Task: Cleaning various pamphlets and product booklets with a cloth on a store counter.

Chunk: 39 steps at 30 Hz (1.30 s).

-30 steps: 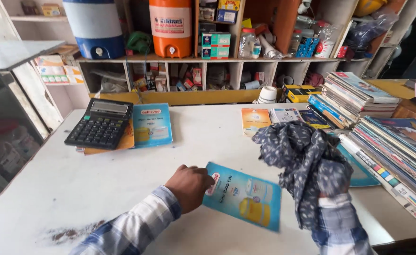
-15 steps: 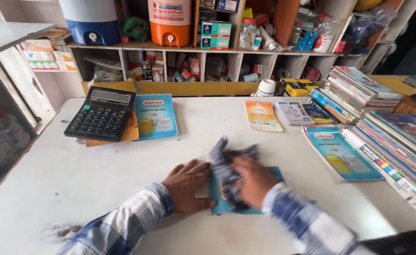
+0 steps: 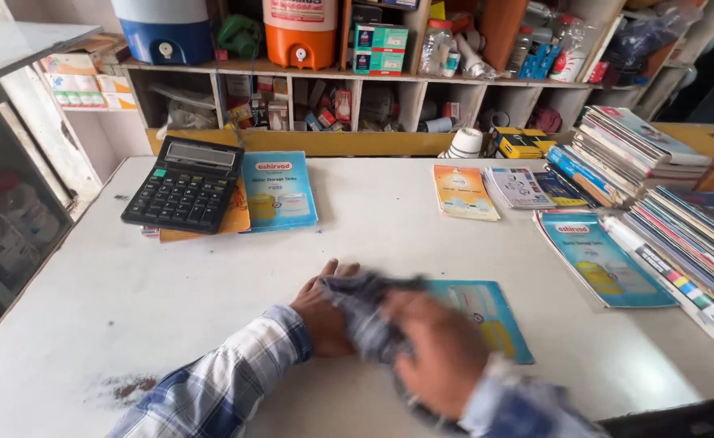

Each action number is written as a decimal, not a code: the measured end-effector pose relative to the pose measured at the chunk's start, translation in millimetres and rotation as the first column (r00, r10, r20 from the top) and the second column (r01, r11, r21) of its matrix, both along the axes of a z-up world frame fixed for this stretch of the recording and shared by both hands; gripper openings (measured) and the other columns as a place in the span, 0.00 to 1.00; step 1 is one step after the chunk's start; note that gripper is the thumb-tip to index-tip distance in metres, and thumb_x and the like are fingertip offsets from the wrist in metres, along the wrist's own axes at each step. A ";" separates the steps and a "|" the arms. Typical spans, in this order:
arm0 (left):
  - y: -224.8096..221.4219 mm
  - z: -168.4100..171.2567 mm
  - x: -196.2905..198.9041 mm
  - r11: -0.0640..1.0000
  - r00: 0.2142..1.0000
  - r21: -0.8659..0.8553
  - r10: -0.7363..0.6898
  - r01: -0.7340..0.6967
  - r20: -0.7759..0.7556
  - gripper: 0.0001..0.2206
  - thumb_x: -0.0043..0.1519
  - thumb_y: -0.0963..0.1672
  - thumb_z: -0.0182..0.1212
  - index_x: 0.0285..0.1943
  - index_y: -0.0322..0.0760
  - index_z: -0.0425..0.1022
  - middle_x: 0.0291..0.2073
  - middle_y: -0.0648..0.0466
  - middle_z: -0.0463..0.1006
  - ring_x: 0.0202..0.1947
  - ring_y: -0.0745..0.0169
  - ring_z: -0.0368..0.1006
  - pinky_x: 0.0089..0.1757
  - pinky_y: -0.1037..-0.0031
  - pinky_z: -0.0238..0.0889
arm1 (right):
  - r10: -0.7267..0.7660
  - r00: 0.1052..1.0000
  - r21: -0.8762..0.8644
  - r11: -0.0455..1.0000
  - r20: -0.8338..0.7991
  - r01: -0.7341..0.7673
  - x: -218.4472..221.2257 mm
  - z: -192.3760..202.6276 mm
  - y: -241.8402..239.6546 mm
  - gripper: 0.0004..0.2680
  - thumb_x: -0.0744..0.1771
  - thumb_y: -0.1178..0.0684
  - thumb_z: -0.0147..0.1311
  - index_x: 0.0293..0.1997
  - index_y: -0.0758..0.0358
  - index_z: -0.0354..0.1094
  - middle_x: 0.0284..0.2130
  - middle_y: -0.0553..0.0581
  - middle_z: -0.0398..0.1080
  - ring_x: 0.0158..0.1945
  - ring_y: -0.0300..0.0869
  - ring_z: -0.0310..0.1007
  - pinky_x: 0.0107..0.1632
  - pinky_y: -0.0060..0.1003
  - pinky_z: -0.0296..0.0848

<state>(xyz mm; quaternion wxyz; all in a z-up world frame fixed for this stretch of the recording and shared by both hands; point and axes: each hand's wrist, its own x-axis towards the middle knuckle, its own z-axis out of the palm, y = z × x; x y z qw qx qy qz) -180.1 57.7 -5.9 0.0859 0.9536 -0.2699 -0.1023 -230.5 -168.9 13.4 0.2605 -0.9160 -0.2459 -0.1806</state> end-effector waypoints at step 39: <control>-8.0 -23.6 14.0 0.993 0.991 -0.007 0.116 -0.116 0.069 0.57 0.46 0.66 0.66 0.75 0.27 0.51 0.76 0.35 0.47 0.77 0.32 0.35 0.69 0.49 0.38 | 0.206 0.974 -0.206 0.953 -0.099 -0.223 60.6 -40.0 4.9 0.20 0.62 0.57 0.55 0.61 0.66 0.65 0.62 0.67 0.65 0.69 0.59 0.59 0.69 0.49 0.57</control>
